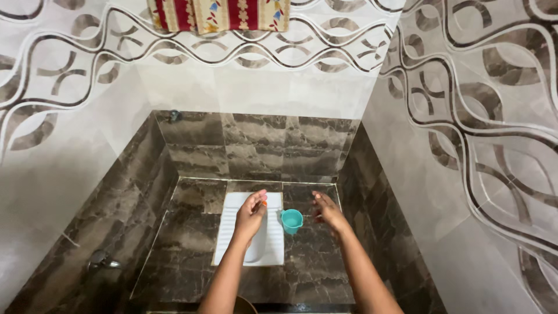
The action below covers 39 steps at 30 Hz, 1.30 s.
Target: The person scrubs the tiled floor and a floor drain with a blue brush and water from a bucket, then uses a small plastic cup to rinse the floor, a faucet, and the interior of the bucket.
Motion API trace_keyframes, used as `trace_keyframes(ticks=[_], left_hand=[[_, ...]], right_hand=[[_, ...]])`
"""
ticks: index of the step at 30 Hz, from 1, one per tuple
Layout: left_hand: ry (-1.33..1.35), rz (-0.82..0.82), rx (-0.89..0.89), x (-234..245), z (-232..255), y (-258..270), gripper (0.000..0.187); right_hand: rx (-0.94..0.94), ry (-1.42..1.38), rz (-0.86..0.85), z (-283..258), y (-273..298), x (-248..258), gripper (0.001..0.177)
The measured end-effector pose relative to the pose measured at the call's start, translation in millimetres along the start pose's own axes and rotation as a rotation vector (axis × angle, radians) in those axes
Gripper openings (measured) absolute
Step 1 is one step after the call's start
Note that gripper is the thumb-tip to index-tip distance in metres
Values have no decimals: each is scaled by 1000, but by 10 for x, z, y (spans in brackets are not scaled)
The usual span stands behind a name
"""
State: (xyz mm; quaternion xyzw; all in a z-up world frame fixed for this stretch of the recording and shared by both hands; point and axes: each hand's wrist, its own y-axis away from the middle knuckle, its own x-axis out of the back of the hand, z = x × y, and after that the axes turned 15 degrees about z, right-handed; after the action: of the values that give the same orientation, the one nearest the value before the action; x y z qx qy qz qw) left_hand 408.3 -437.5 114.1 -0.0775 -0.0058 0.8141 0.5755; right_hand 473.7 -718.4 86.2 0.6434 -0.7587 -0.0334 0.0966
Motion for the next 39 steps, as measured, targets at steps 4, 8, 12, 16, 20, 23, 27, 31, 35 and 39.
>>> trace_keyframes(ticks=[4, 8, 12, 16, 20, 23, 27, 31, 35, 39], left_hand=[[13, 21, -22, 157, -27, 90, 42], [-35, 44, -18, 368, 0, 146, 43], [-51, 57, -66, 529, 22, 183, 43], [19, 43, -85, 645, 9, 181, 42], [49, 70, -54, 738, 9, 244, 43], [-15, 99, -42, 832, 16, 302, 43], [-43, 146, -72, 926, 11, 276, 44], [-28, 212, -16, 933, -43, 232, 42], [12, 229, -7, 740, -151, 169, 40], [5, 226, 4, 461, -248, 177, 40]], right_hand=[[22, -18, 10, -31, 177, -50, 55], [-1, -47, -33, -37, 269, -192, 57], [40, -29, -59, -84, 402, -270, 60], [36, -36, -69, -162, 507, -346, 63], [34, 8, -60, -191, 572, -401, 62], [7, -16, -101, -204, 500, -466, 61], [35, 22, -133, -204, 353, -618, 59], [29, 59, -163, -165, 218, -664, 59], [28, 75, -188, -64, -4, -561, 59], [-21, 61, -160, 62, -245, -355, 57]])
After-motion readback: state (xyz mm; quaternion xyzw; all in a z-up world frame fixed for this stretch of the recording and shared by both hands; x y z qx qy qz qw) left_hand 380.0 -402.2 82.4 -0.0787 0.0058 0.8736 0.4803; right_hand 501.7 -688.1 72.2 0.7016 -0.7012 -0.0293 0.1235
